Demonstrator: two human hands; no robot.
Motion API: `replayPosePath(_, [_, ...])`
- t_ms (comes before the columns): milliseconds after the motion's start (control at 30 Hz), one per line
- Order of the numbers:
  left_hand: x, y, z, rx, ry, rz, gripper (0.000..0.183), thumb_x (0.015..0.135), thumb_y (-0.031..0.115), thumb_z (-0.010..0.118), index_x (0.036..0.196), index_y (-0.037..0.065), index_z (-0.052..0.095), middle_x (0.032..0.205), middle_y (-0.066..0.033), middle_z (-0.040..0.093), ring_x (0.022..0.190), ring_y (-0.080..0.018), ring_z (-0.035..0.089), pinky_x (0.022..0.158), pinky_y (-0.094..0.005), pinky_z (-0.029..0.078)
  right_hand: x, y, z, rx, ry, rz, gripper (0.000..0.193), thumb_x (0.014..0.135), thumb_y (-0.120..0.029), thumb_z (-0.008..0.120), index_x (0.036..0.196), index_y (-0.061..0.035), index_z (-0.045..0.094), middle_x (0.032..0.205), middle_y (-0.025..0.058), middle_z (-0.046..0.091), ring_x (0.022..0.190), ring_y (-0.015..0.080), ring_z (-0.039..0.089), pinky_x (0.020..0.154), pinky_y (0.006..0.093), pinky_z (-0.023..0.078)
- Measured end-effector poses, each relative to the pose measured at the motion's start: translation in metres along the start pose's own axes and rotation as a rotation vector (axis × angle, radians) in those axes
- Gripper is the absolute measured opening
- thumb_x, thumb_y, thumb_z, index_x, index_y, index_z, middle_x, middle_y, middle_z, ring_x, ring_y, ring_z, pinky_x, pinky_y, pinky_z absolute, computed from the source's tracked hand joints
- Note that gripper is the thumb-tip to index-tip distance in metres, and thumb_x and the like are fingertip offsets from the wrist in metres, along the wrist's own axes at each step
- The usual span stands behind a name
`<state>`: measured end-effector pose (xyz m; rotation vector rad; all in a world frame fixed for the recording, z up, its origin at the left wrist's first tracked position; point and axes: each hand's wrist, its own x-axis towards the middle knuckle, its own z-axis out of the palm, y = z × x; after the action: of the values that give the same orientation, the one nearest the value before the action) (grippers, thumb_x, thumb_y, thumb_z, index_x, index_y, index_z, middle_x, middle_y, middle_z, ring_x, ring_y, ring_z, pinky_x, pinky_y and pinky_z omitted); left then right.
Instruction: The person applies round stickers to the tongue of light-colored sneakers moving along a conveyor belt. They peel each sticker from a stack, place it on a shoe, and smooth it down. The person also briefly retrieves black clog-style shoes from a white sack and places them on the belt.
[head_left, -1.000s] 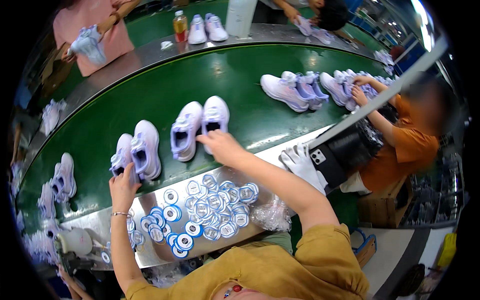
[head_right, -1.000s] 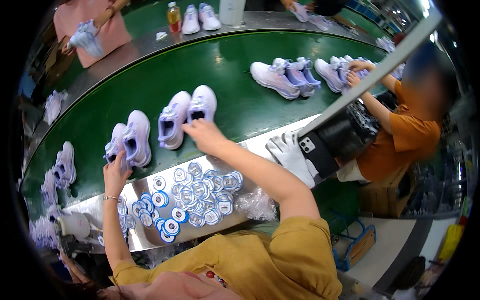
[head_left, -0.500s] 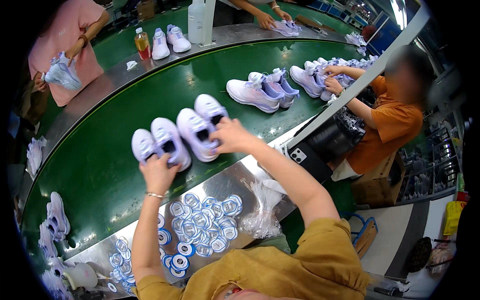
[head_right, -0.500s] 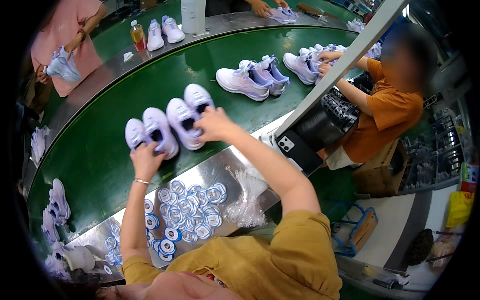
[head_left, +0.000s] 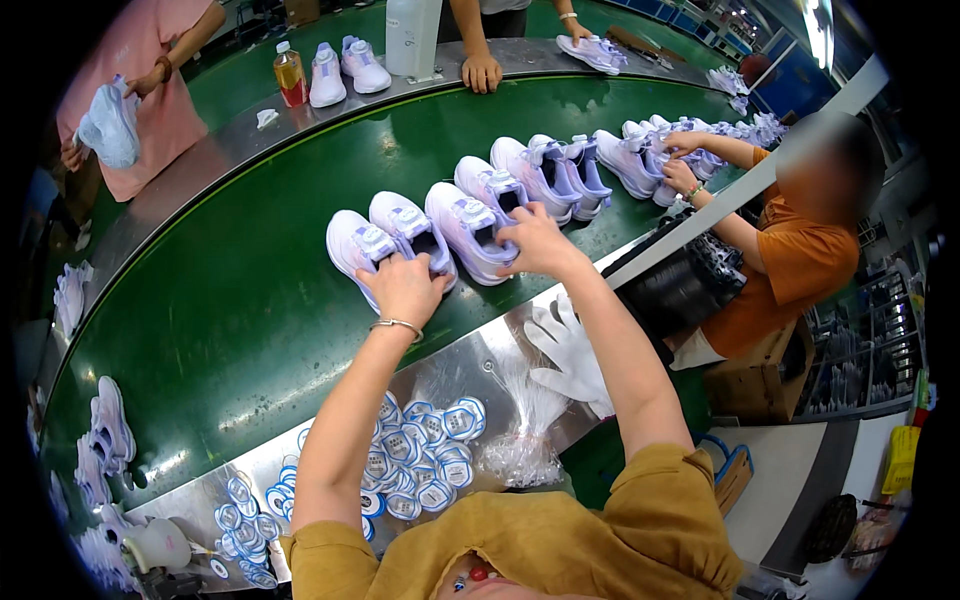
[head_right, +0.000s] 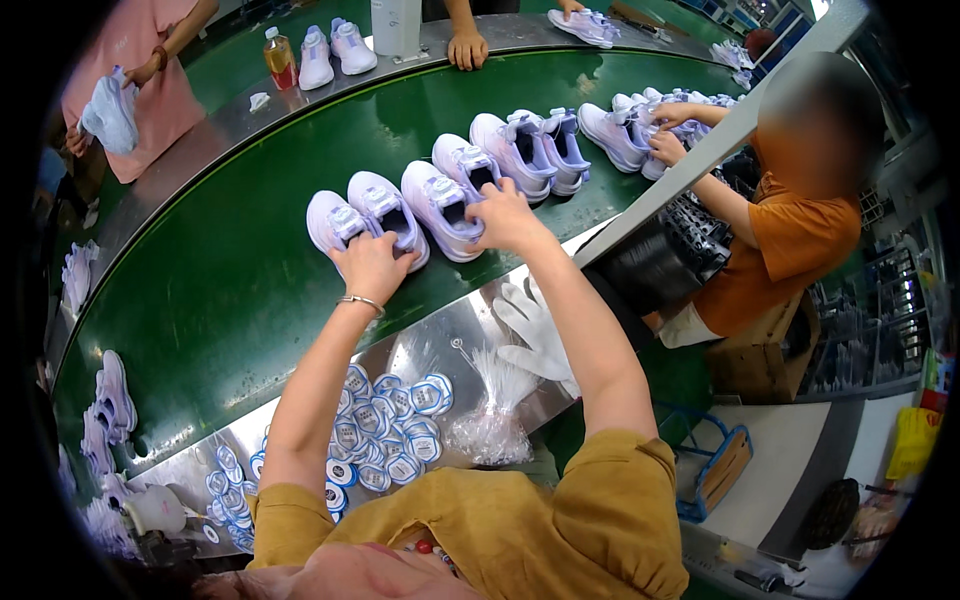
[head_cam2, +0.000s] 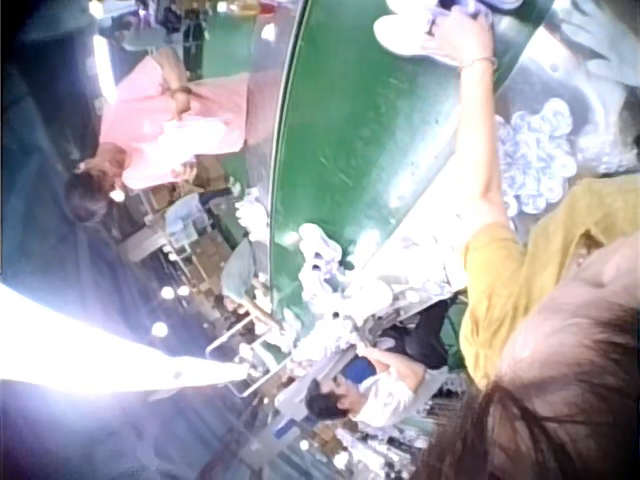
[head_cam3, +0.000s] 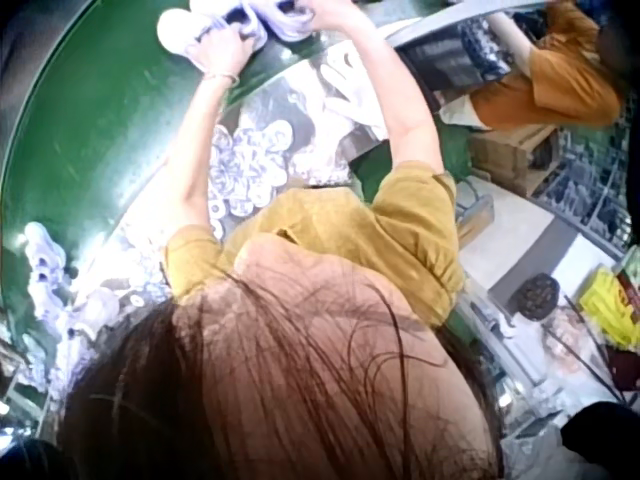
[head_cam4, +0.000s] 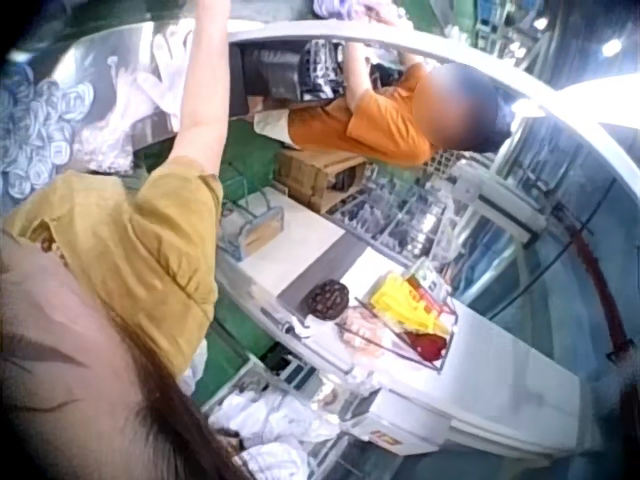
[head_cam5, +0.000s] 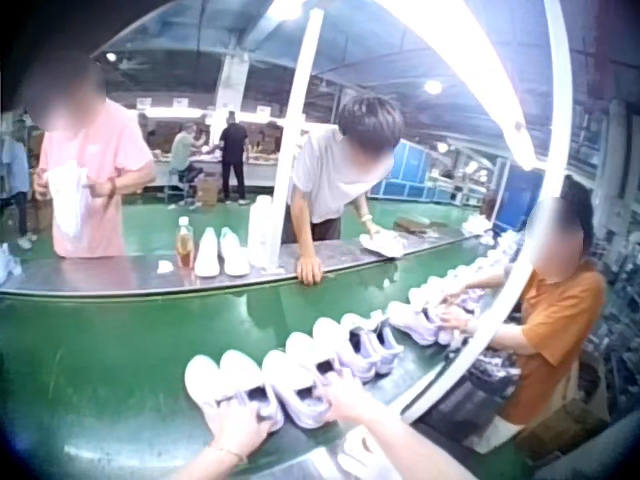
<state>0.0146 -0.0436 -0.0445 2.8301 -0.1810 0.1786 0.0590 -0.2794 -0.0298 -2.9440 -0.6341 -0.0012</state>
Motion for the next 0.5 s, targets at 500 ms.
replayPosePath(500, [-0.027, 0.013, -0.036, -0.164, -0.171, 0.161, 0.06, 0.073, 0.045, 0.07, 0.126, 0.023, 0.055, 0.085, -0.0157, 0.064, 0.083, -0.0304, 0.063, 0.076, -0.0452, 0.047, -0.035, 0.007, -0.033, -0.251, 0.204, -0.003, 0.052, 0.077, -0.004, 0.059, 0.125, -0.0227, 0.055, 0.128, 0.0186, 0.047, 0.126, 0.0429, 0.034, 0.094, 0.0559, 0.037])
